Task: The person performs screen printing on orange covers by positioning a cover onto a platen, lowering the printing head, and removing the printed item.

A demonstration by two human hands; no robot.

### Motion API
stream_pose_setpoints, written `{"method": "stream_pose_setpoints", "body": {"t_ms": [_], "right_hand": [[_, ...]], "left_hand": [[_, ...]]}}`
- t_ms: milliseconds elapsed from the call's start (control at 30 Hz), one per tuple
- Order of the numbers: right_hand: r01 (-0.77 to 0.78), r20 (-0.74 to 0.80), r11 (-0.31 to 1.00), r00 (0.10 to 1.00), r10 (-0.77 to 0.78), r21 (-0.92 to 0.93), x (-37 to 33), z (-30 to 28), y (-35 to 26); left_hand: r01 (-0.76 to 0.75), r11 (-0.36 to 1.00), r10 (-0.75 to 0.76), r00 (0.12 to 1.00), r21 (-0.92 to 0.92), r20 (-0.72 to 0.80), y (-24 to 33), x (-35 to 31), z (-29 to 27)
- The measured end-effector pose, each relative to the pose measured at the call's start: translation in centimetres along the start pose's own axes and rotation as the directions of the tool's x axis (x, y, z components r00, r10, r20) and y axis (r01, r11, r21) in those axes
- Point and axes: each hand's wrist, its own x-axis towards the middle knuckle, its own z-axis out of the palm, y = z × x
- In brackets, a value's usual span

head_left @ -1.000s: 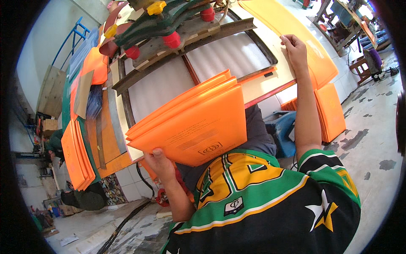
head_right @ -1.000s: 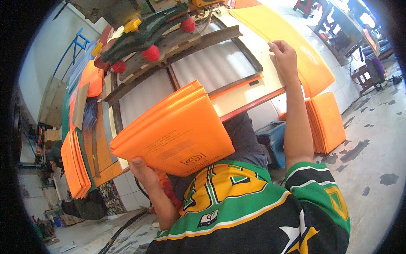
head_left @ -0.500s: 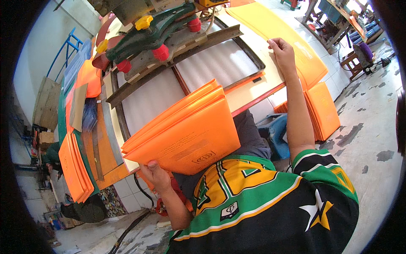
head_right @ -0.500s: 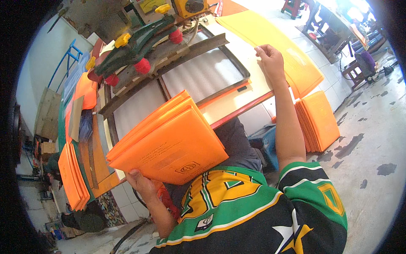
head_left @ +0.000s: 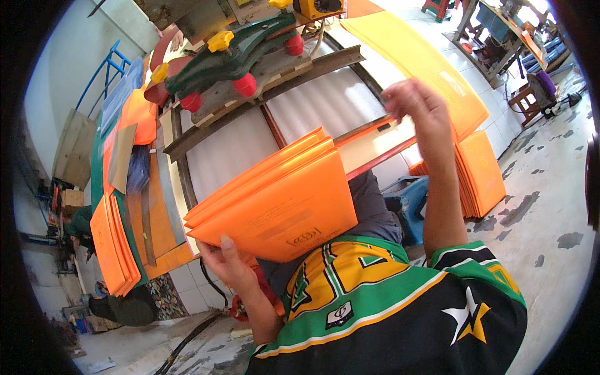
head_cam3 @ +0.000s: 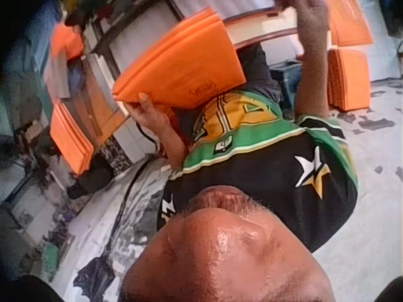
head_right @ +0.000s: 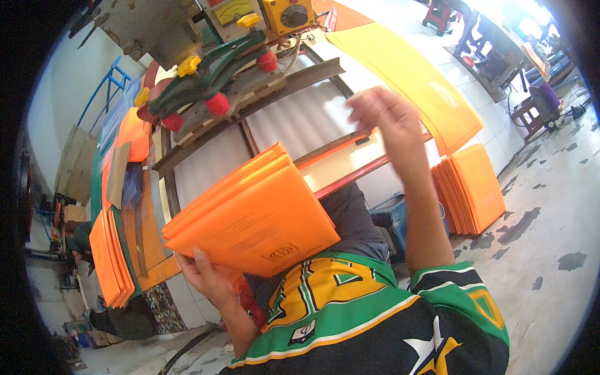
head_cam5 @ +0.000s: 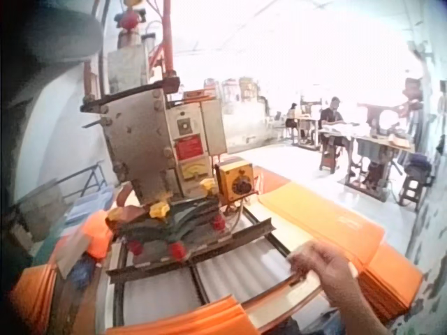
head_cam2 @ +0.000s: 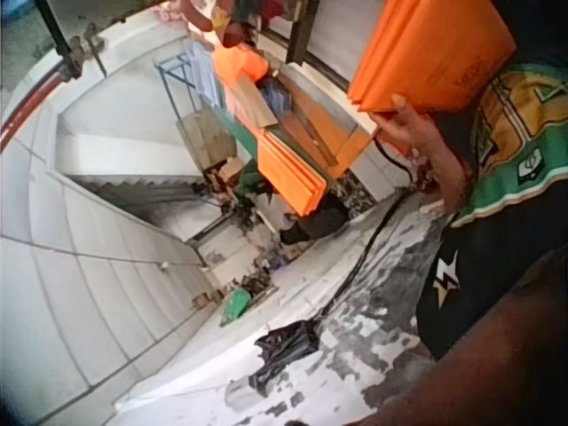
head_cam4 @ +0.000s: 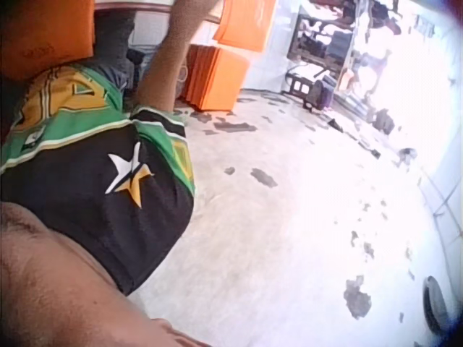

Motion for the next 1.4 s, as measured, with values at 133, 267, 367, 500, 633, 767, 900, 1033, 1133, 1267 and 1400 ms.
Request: {"method": "stream_pose_setpoints", "body": {"t_ms": [133,267,367,500,633,767,900,1033,1133,1267,1400], "right_hand": [[-0.012,0.177,0.996,0.984,-0.003,0.087,-4.1,4.6,-0.4],[0.094,0.262,0.984,0.956,-0.133,0.154,-6.4,7.9,0.5],[-0.034,0.342,0.970,0.938,-0.053,0.242,-7.8,9.6,0.2],[0.016,0.331,0.985,0.941,-0.074,0.174,-8.0,9.4,0.1],[0.047,0.313,0.988,0.945,-0.091,0.144,-8.0,9.9,0.0],[-0.079,0.283,0.981,0.959,0.025,0.180,-7.8,10.2,-0.1],[-0.035,0.247,0.988,0.969,-0.003,0.150,-7.5,10.3,1.3],[-0.050,0.276,0.987,0.961,0.006,0.153,-7.8,10.1,2.7],[0.007,0.292,0.995,0.956,-0.034,0.095,-7.6,9.9,3.7],[-0.008,0.288,0.994,0.957,-0.024,0.109,-7.5,10.1,3.9],[-0.003,0.260,0.996,0.966,-0.019,0.084,-7.5,10.4,4.1]], "left_hand": [[0.066,0.997,-0.068,0.996,-0.033,-0.060,-0.1,-0.7,-0.4],[0.144,0.980,-0.147,0.989,-0.141,-0.016,0.2,-1.8,-0.3],[0.080,0.983,-0.063,0.992,-0.165,0.109,-1.0,-2.1,-1.4],[0.051,0.986,-0.029,0.990,-0.161,0.136,-0.5,-2.2,-1.2],[0.062,0.993,-0.050,0.992,-0.105,0.116,0.3,-1.9,-0.6],[0.190,0.979,-0.193,0.981,-0.074,-0.027,-1.5,-1.2,-1.2],[0.161,0.976,-0.150,0.985,-0.149,0.082,-5.3,0.1,-4.1],[0.187,0.973,-0.166,0.974,-0.132,0.153,-5.4,0.6,-4.4],[0.146,0.977,-0.122,0.981,-0.158,0.152,-5.8,0.8,-3.9],[0.162,0.961,-0.137,0.983,-0.223,0.121,-4.2,1.2,-2.4],[0.174,0.956,-0.154,0.983,-0.235,0.102,-5.5,0.8,-3.5]]}}
